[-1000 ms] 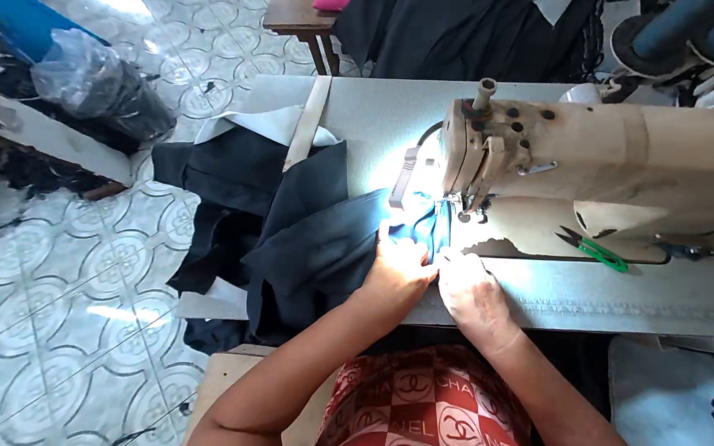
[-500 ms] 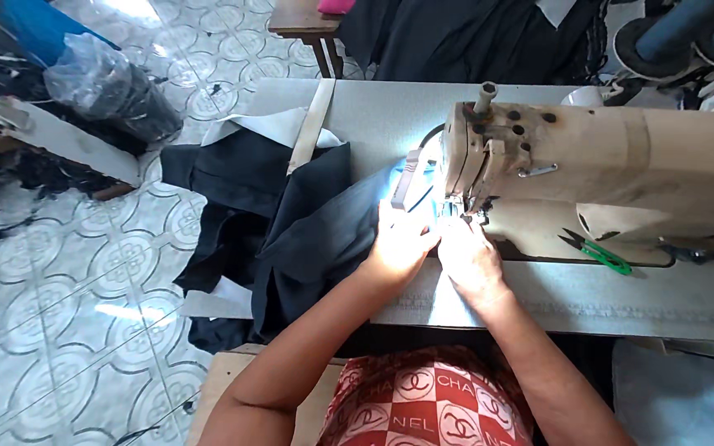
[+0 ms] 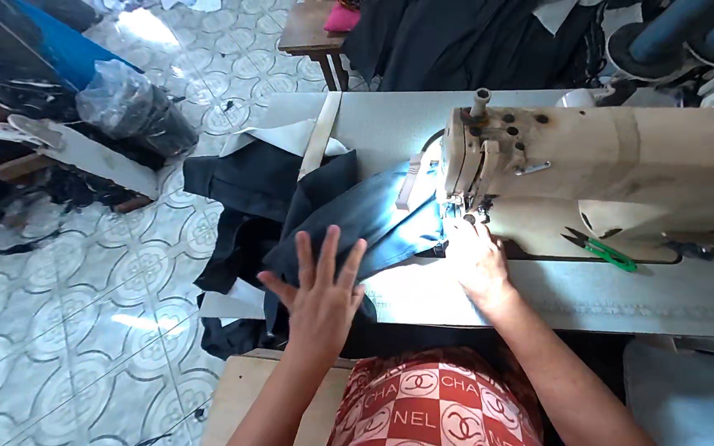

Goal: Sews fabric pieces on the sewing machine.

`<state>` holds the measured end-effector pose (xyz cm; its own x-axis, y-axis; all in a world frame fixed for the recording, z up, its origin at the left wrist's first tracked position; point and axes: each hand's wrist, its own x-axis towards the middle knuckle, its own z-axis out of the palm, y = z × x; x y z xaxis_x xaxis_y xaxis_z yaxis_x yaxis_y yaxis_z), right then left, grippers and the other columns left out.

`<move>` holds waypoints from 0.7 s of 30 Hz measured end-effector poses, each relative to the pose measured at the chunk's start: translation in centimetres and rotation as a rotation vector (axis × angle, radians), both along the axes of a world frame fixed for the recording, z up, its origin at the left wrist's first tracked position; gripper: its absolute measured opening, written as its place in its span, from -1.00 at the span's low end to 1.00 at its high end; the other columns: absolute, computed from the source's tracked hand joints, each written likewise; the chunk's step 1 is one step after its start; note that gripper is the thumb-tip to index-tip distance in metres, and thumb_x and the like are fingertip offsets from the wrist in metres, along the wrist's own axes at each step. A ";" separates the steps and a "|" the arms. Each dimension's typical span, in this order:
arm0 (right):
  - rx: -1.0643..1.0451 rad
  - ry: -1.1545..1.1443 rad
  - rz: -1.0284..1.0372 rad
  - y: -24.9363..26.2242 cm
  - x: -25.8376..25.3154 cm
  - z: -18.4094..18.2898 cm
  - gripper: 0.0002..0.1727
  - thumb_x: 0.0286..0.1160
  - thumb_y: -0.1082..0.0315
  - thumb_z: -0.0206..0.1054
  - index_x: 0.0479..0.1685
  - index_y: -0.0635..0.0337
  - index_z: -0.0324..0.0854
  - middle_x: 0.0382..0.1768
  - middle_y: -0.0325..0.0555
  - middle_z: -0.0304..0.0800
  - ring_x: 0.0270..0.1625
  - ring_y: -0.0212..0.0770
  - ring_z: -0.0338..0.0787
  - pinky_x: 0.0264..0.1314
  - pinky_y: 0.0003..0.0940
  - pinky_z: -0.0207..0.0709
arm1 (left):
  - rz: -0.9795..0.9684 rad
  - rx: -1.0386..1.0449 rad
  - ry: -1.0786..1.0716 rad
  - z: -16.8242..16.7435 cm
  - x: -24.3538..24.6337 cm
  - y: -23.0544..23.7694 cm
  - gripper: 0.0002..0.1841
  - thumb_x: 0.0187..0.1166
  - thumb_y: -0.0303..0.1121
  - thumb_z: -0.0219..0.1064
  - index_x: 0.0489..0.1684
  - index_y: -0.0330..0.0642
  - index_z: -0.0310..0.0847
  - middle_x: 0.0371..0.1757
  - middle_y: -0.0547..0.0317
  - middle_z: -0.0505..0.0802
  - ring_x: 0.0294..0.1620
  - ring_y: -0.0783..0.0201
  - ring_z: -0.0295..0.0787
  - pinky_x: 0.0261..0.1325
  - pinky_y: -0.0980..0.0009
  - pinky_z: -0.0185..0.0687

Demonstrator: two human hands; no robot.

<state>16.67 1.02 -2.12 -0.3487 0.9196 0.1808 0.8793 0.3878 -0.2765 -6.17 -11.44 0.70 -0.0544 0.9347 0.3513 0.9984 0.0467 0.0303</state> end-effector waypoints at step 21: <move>-0.497 1.160 -0.269 0.8 1.3 -0.1 -0.74 0.73 0.45 0.16 0.23 0.42 0.53 -0.21 0.02 0.76 -0.39 -0.28 0.80 -0.30 -0.32 0.79 | -0.161 -0.320 -0.923 6.2 -10.7 3.4 -0.72 0.73 -0.15 0.19 0.21 0.08 0.75 -0.10 0.45 0.89 -0.18 0.61 0.79 -0.02 0.49 0.76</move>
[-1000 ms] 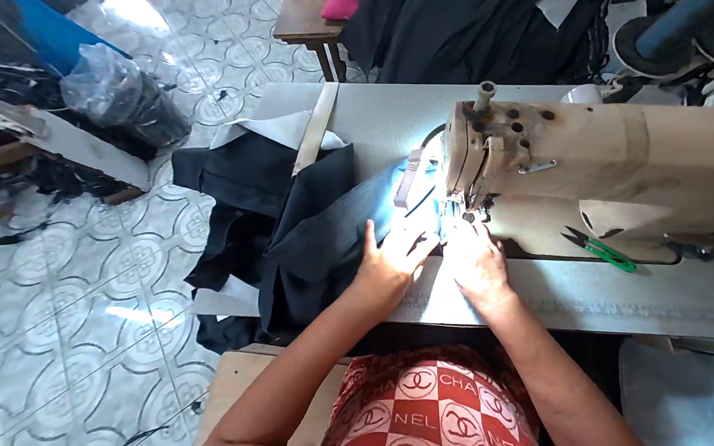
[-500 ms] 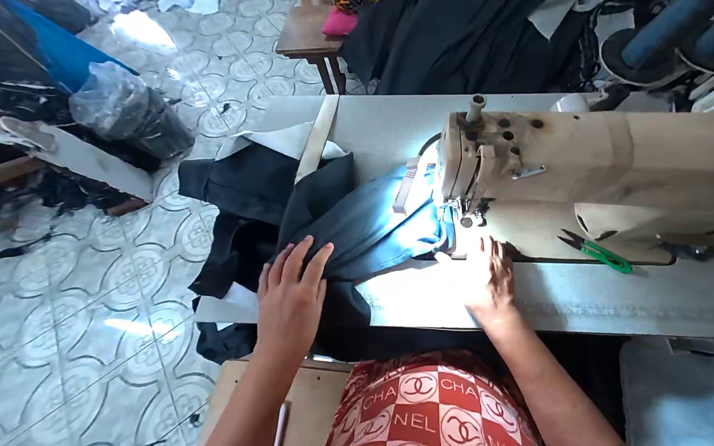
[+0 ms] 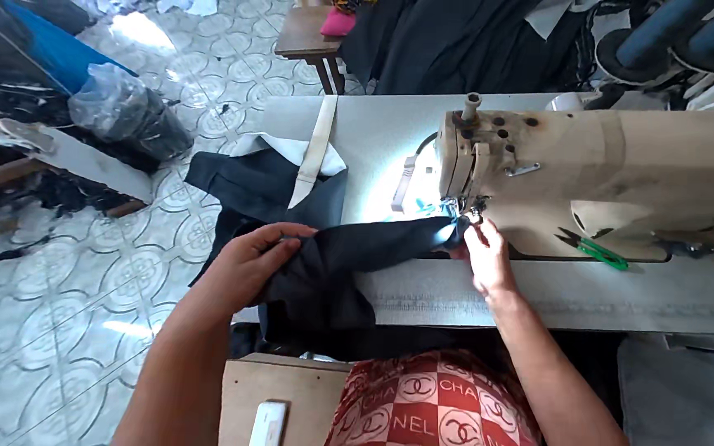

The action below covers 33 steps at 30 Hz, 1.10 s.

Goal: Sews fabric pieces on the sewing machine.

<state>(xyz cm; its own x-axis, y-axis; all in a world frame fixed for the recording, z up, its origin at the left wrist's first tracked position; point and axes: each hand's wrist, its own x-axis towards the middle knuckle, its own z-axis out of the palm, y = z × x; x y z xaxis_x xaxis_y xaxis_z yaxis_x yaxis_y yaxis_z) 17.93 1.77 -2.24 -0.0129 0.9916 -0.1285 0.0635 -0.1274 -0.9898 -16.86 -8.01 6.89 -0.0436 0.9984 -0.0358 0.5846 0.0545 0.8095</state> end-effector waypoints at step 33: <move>-0.195 0.086 0.093 -1.9 1.1 2.6 -0.88 0.67 0.45 0.31 -0.21 0.33 0.64 -0.55 -0.18 0.77 -0.55 -0.38 0.78 -0.40 -0.50 0.75 | -0.316 0.539 0.596 -9.8 18.4 6.9 -0.68 0.36 -0.06 0.58 -0.04 0.00 0.87 0.13 0.21 0.91 0.22 0.09 0.81 0.43 -0.18 0.47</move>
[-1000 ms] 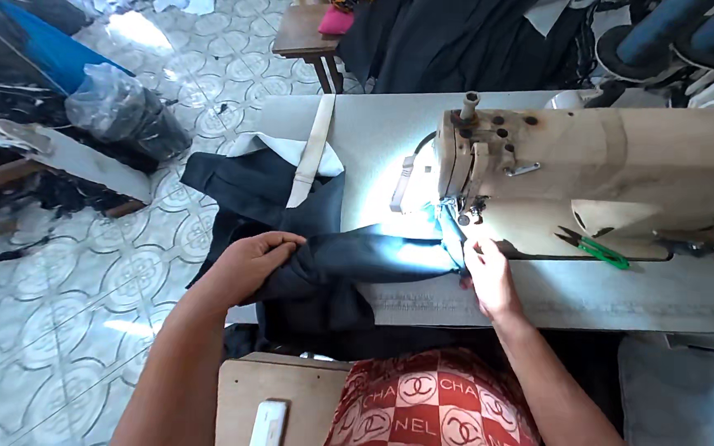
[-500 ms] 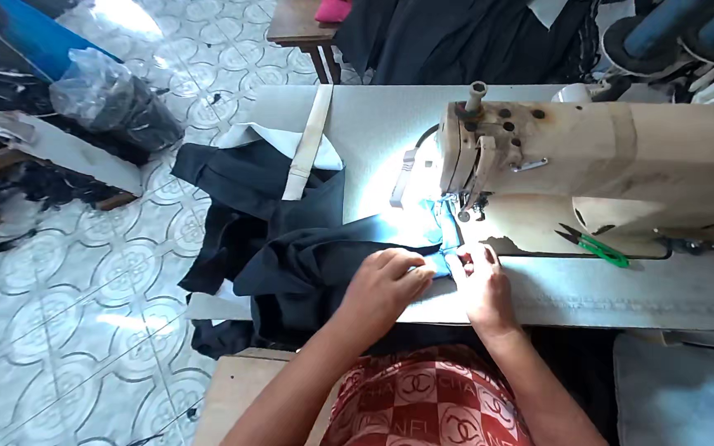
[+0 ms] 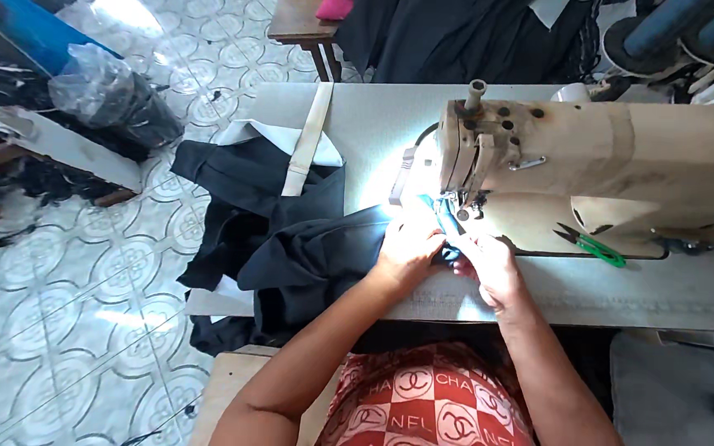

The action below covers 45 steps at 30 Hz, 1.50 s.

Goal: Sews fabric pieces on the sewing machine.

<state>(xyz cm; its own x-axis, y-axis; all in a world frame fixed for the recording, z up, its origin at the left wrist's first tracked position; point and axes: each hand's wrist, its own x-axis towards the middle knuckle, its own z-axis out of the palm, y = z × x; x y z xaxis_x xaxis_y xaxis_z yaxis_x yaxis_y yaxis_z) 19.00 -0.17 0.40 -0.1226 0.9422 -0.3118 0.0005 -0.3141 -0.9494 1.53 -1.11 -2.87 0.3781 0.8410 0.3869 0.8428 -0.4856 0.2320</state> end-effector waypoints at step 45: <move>0.608 -0.817 0.087 -3.2 -2.2 -2.5 -0.73 0.54 0.29 0.29 -0.06 0.24 0.85 -0.28 -0.05 0.89 -0.37 -0.25 0.80 -0.22 -0.35 0.70 | -0.090 0.065 0.129 -1.0 -1.2 -2.7 -0.69 0.64 -0.50 0.24 0.06 0.12 0.88 0.15 0.09 0.90 0.31 -0.04 0.79 0.58 -0.48 0.17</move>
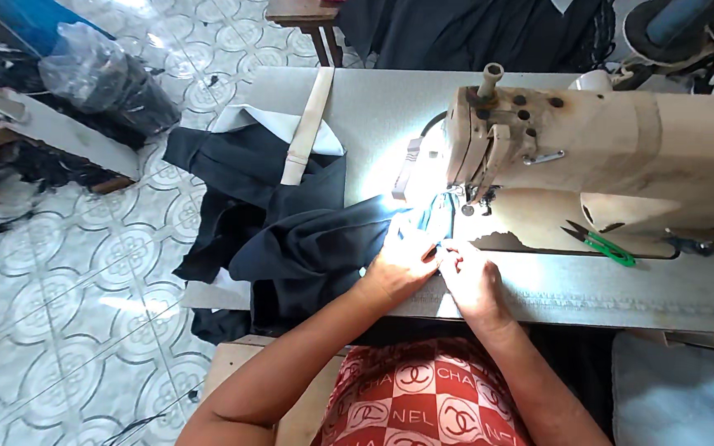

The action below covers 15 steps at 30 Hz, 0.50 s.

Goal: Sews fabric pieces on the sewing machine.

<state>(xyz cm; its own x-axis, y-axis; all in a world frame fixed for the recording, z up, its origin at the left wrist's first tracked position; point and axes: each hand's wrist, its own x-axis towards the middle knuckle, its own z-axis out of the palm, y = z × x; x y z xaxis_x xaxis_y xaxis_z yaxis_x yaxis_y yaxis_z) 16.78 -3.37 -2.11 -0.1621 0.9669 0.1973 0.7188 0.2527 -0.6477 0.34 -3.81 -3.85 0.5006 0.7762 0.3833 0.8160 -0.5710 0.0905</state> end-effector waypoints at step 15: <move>-0.229 -0.267 0.008 0.2 0.1 1.6 -0.60 0.63 0.46 0.12 0.25 0.05 0.82 0.02 0.06 0.92 0.03 0.07 0.92 0.08 0.03 0.74 | 0.101 0.006 -0.143 -0.5 -0.1 -1.0 -0.67 0.69 -0.47 0.21 0.22 0.08 0.82 0.06 0.19 0.94 0.24 0.13 0.85 0.57 -0.38 0.31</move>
